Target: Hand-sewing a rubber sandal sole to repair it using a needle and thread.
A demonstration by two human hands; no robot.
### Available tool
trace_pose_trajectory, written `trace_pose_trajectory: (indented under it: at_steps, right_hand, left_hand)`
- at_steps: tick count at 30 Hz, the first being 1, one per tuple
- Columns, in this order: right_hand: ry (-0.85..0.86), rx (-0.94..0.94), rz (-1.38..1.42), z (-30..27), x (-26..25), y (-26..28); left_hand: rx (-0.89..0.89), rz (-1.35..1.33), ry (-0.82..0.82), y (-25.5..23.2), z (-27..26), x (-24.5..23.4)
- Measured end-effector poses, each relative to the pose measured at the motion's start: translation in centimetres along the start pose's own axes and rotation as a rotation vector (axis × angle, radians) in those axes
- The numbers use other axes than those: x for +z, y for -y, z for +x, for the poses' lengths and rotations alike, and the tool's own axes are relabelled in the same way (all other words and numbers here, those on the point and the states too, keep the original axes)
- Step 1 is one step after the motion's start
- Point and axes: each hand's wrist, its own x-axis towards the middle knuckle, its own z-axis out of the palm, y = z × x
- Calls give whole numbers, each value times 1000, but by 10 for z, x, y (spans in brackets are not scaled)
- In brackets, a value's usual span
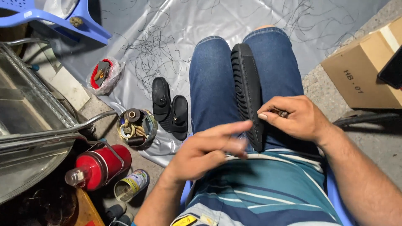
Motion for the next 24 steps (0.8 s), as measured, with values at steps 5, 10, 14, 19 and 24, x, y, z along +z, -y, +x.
trace_pose_trajectory:
  at_steps: [5,10,14,19,24]
  right_hand:
    - [-6,157,71,-7,4,-3]
    - [-98,108,269,-4,2,6]
    - [204,435,-105,-5,-23,19]
    - [256,122,-208,-17,-47,25]
    - [402,-50,-456,-6,-38,12]
  left_hand:
    - [-289,632,-240,54,13,17]
    - [-152,520,-229,67,16,3]
    - [-338,479,-16,63,1,-22]
    - [-977,321,-757,32,-16,-52]
    - [-158,1095,-725,53,-10,-36]
